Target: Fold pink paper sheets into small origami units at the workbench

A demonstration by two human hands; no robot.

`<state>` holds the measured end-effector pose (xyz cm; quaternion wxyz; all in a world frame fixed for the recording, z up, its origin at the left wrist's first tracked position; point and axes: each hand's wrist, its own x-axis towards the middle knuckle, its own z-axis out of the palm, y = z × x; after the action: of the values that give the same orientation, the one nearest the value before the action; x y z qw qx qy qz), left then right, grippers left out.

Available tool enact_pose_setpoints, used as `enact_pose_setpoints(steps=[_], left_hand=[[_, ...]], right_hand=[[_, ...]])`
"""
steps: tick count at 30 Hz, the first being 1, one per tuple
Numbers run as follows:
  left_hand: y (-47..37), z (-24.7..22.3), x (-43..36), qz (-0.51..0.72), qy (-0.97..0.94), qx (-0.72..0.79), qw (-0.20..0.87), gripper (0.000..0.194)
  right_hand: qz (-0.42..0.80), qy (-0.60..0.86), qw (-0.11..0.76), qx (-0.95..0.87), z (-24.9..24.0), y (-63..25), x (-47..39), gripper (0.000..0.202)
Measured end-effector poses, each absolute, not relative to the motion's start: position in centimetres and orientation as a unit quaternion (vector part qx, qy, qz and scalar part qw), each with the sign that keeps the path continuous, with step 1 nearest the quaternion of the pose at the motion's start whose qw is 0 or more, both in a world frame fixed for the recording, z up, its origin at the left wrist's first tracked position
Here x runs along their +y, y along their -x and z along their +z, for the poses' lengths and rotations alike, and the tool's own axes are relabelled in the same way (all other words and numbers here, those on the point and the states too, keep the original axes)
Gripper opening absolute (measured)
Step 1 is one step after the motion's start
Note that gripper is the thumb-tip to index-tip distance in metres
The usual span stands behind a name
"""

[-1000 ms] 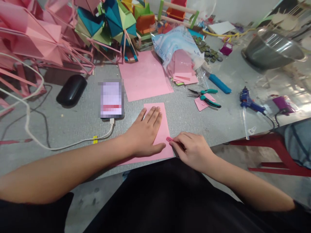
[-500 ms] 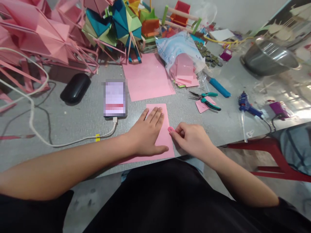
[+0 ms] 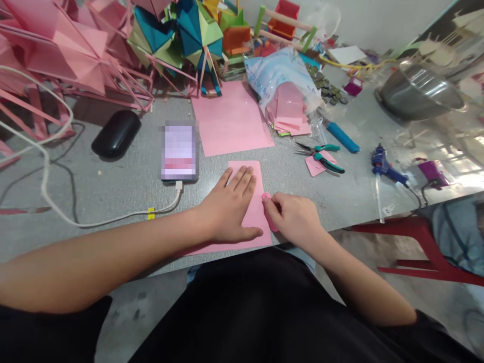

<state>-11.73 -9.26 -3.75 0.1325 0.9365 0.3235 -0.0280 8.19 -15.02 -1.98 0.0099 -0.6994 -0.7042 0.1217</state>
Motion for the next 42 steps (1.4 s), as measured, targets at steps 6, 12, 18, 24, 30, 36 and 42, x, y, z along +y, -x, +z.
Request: enact_pose_setpoints(steps=[6,12,18,24,30,36,42], left_hand=[[11.7,-3.8,-9.4,-0.028,-0.937,0.324,0.125,0.13],[11.8,-3.9,-9.3,-0.031,-0.94,0.319,0.115,0.128],[11.6,-3.6,-9.3,-0.05,-0.937,0.325,0.117,0.129],[11.8,-3.6,-9.4,-0.044,-0.938,0.322,0.118,0.127],[11.8,-3.6,-9.4,-0.048,-0.937,0.323,0.124,0.128],[11.8,-3.9,-9.2,-0.036,-0.935,0.322,0.142,0.13],[11.9,-3.9,-9.2,-0.039,-0.934,0.325,0.145,0.128]], right_hand=[[0.122,0.704,0.008,-0.7,-1.5,-8.1,-13.4,0.053],[0.1,0.708,0.007,-0.699,-1.2,-7.8,-11.9,0.05],[0.097,0.713,-0.017,-0.694,-0.8,-7.5,-10.2,0.051],[0.082,0.706,-0.016,-0.703,-0.9,-7.3,-8.4,0.051],[0.073,0.709,-0.039,-0.701,-0.6,-6.9,-6.8,0.05],[0.077,0.721,-0.059,-0.686,0.2,-6.0,-5.3,0.048],[0.076,0.733,-0.048,-0.674,0.6,-6.5,-3.6,0.047]])
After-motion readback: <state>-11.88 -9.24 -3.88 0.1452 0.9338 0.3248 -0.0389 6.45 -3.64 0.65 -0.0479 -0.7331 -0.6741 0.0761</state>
